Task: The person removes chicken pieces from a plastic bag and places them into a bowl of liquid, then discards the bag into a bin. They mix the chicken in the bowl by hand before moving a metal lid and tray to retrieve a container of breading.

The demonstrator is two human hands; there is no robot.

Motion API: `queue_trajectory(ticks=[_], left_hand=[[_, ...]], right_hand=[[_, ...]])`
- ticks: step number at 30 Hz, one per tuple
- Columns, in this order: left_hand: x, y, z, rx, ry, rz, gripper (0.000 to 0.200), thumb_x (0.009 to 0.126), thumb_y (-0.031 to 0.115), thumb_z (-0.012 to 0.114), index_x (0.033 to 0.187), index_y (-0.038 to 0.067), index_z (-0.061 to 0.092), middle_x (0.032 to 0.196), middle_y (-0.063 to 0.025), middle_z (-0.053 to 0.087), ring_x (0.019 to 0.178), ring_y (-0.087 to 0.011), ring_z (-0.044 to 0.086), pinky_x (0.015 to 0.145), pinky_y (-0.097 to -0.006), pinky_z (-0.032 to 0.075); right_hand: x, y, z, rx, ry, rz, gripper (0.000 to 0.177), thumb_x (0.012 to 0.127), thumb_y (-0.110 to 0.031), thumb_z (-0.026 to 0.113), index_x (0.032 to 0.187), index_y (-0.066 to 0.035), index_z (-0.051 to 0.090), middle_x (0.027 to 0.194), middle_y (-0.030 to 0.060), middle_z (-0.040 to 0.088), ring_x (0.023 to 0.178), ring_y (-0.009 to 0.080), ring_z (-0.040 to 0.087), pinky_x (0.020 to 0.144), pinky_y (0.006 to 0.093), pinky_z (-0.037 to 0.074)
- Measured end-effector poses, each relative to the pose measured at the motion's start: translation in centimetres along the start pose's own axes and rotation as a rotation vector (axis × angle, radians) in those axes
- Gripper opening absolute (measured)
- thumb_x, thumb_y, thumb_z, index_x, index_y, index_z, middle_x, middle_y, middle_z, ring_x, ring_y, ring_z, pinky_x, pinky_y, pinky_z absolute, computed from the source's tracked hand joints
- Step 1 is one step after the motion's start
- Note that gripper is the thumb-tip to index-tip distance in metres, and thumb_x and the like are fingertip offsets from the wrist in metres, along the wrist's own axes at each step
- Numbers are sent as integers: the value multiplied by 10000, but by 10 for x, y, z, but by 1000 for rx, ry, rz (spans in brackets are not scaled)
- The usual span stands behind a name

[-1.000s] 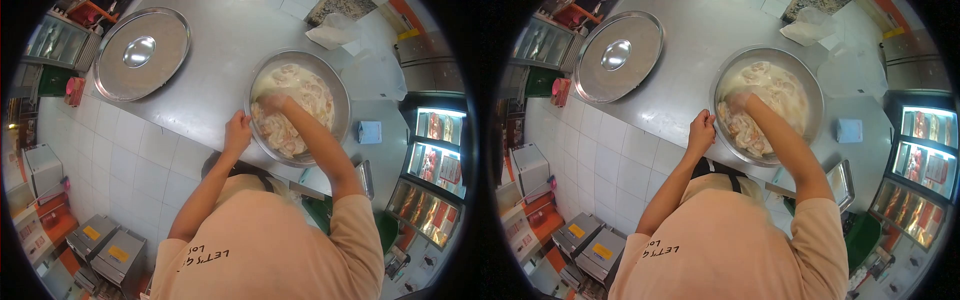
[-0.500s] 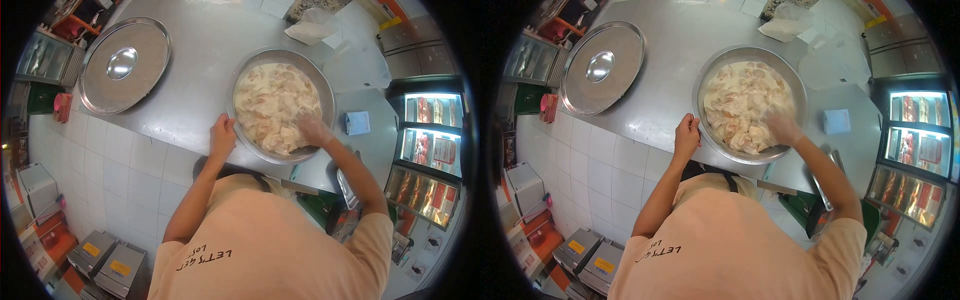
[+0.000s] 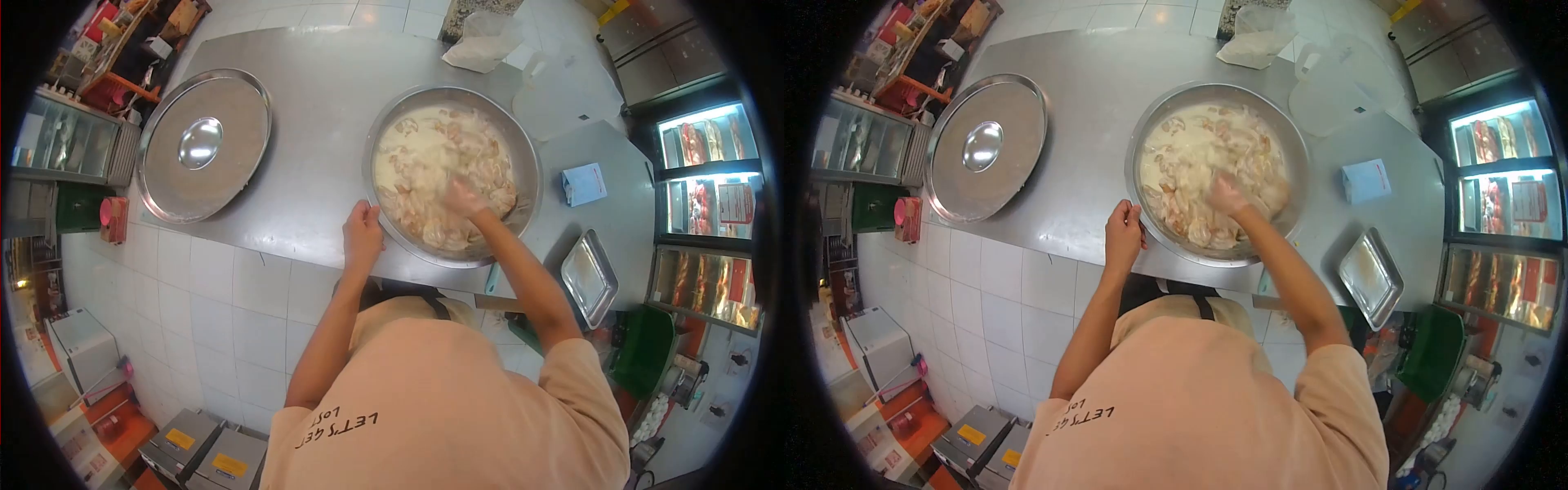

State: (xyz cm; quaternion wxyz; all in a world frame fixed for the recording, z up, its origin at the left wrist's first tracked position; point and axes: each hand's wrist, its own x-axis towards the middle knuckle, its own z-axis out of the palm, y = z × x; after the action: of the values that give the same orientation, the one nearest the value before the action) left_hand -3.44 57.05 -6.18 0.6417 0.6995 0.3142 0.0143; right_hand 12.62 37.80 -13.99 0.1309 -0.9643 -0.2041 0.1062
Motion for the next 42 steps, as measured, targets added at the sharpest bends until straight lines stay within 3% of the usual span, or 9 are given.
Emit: queue_trajectory(ticks=[6, 12, 17, 20, 26, 29, 33, 36, 42], left_hand=[[-7, 4, -4, 61, -22, 63, 280, 986, 223, 445, 775, 40, 435, 601, -49, 524, 429, -88, 467, 354, -252, 390], [-25, 5, 2, -35, -97, -151, 259, 981, 242, 431, 874, 23, 521, 604, -90, 590, 427, -144, 511, 390, -280, 402], [-20, 6, 6, -88, -111, -133, 260, 987, 226, 407, 902, 21, 541, 562, -88, 572, 406, -134, 485, 384, -274, 390], [-20, 2, 3, -41, -110, -106, 282, 999, 238, 390, 869, 28, 525, 551, -80, 569, 395, -110, 471, 366, -250, 379], [-22, 3, 3, -29, -107, -78, 313, 1006, 256, 388, 799, 45, 488, 549, -65, 565, 393, -87, 463, 351, -229, 369], [-23, 3, 3, -20, -101, -81, 321, 1004, 260, 399, 770, 52, 470, 546, -63, 561, 392, -85, 459, 351, -228, 365], [-21, -2, 3, -16, -105, -63, 329, 1002, 265, 410, 749, 60, 456, 545, -62, 560, 392, -86, 453, 351, -228, 360], [-23, 5, 3, 7, -91, -88, 332, 1001, 267, 414, 745, 60, 455, 543, -61, 558, 394, -87, 450, 354, -227, 359], [-22, 3, 2, 4, -91, -58, 313, 979, 247, 427, 766, 26, 488, 533, -86, 568, 414, -129, 480, 395, -273, 380]], right_hand=[[9, 19, -126, 420, -596, -265, 398, 771, -279, 642, 1145, -141, 648, 1282, 148, 537, 1163, 266, 513, 987, 354, 394], [78, 61, -93, 200, -192, 30, 421, 801, -278, 622, 1175, -84, 605, 1230, 97, 578, 1124, 267, 533, 971, 351, 412], [114, 77, -19, -918, -256, -914, 199, 878, -128, 505, 1030, -81, 625, 1080, 60, 622, 1013, 211, 589, 843, 304, 483], [121, 50, -8, -1012, -439, -1065, 232, 878, -101, 490, 1080, -59, 594, 1099, 73, 616, 990, 187, 595, 827, 286, 488], [9, -12, -66, 256, -631, -129, 364, 806, -204, 610, 1097, 9, 560, 966, 169, 633, 888, 254, 610, 820, 350, 478], [-66, -22, -71, -150, -288, -427, 596, 833, -337, 525, 1321, 0, 458, 1381, 171, 441, 1325, 254, 367, 1134, 380, 201], [-78, 0, -45, -271, -520, -513, 503, 818, -268, 520, 1214, 42, 527, 1223, 187, 558, 1190, 271, 505, 1030, 440, 360], [-53, 34, 19, -716, -211, -724, 410, 794, -206, 509, 1126, 30, 560, 981, 148, 640, 963, 282, 609, 834, 469, 481], [-1, -30, -48, -254, -262, -206, 550, 749, -132, 583, 1218, 120, 447, 1032, 257, 600, 969, 353, 599, 844, 433, 471]])
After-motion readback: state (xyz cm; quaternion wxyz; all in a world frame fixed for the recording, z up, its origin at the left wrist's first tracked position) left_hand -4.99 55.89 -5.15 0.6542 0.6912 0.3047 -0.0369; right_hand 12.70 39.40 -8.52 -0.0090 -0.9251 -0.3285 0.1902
